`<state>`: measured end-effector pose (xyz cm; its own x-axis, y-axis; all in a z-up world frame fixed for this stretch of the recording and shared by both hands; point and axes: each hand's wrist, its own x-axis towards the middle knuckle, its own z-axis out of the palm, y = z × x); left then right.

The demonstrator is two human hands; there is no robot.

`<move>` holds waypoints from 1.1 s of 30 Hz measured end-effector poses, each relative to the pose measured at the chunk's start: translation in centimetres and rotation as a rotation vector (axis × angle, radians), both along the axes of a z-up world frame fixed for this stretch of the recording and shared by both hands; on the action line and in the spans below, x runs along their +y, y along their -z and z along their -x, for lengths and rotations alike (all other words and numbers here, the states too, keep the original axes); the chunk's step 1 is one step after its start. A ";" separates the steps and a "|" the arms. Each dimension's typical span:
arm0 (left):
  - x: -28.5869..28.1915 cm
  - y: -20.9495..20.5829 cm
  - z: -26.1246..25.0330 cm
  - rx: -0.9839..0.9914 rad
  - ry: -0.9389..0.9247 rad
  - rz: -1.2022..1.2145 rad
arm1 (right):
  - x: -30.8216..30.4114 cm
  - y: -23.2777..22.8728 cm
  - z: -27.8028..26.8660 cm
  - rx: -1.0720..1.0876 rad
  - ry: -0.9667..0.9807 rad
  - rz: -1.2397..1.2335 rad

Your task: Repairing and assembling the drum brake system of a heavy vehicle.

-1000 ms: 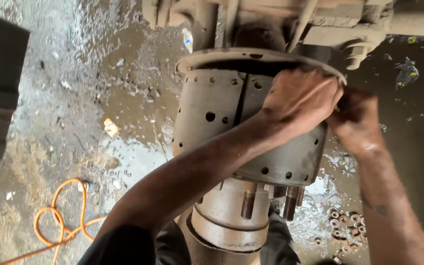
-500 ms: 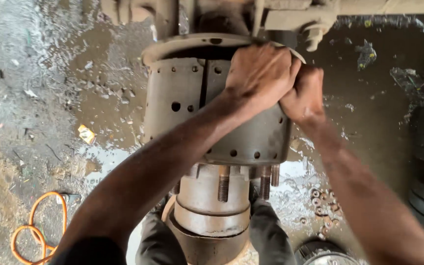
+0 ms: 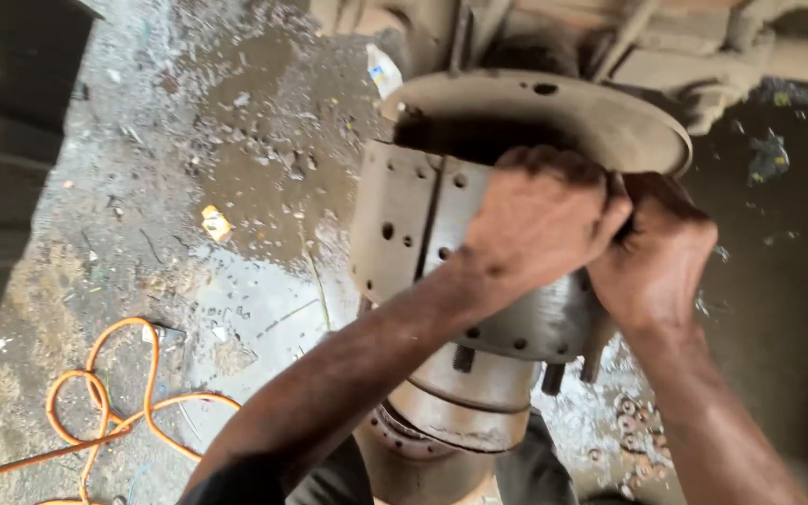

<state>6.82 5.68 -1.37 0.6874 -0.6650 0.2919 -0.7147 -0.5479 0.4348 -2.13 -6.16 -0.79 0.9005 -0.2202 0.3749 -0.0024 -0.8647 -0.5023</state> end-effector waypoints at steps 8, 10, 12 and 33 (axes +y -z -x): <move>-0.4 0.8 0.1 0.044 0.025 0.114 | 0.7 -1.7 -0.2 0.100 -0.026 0.006; -0.5 1.3 0.0 0.051 0.020 0.198 | 1.0 -2.6 -0.7 0.096 -0.031 0.038; -0.2 1.8 0.2 0.068 0.021 0.278 | 1.7 -3.2 -0.2 0.102 -0.030 0.066; 0.1 -2.0 -0.6 -0.029 0.100 -0.007 | -6.3 -0.1 5.7 -0.003 0.228 -0.880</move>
